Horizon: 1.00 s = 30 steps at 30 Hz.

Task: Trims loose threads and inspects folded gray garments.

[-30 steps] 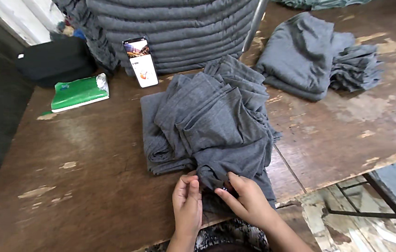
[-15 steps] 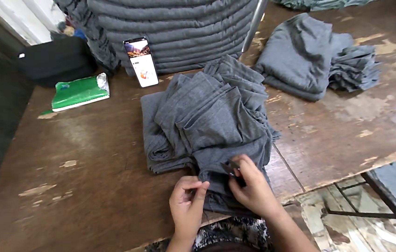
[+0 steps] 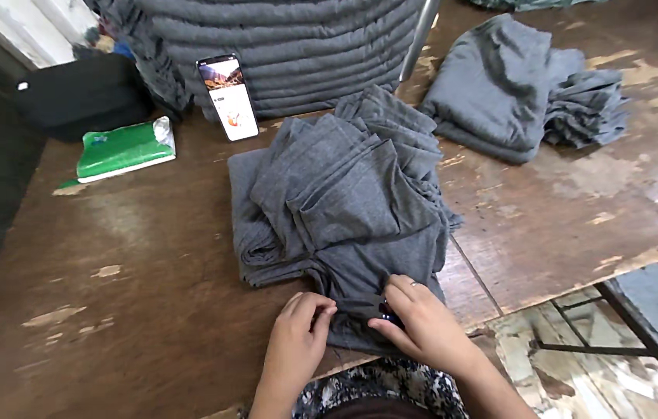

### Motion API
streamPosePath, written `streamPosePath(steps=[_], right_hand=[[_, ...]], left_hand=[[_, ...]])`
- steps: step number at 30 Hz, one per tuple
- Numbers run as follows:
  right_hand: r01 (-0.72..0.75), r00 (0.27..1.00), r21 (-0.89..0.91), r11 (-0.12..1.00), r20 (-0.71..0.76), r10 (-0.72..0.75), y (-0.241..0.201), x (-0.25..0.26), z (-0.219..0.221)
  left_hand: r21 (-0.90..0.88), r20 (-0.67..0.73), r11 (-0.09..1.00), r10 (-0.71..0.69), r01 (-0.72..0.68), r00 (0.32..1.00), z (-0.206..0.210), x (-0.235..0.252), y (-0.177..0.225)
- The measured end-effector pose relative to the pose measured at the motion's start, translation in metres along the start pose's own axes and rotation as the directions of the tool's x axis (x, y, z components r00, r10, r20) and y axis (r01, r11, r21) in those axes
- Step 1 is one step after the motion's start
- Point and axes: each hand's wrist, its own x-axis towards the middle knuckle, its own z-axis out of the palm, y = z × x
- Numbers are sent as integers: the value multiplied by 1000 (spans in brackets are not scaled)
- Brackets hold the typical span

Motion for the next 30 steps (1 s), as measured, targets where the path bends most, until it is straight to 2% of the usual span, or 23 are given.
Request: streamPosePath(steps=[5,10,26,28,30], right_hand=[[23,997,-101,995,73,-15,-3,2,-1],[13,1000,-169,986,23,-9,-7,2,6],[-15,1000,-152,988,23,19,-11,6,6],[-19,1000,-129,991,18,22,-10,6,8],[-25,999,-46,999,19,26,-7,6,6]], left_hand=[[-89,55,996,36,-31,998,5,-4,0],[-129,37,990,61,-56,997,5,-4,2],[-200,-20,978,61,-63,998,7,-5,1],[-208,-45,975,63,-71,997,8,-4,0],[-259,-8,963,81,-81,997,2,-4,-1]])
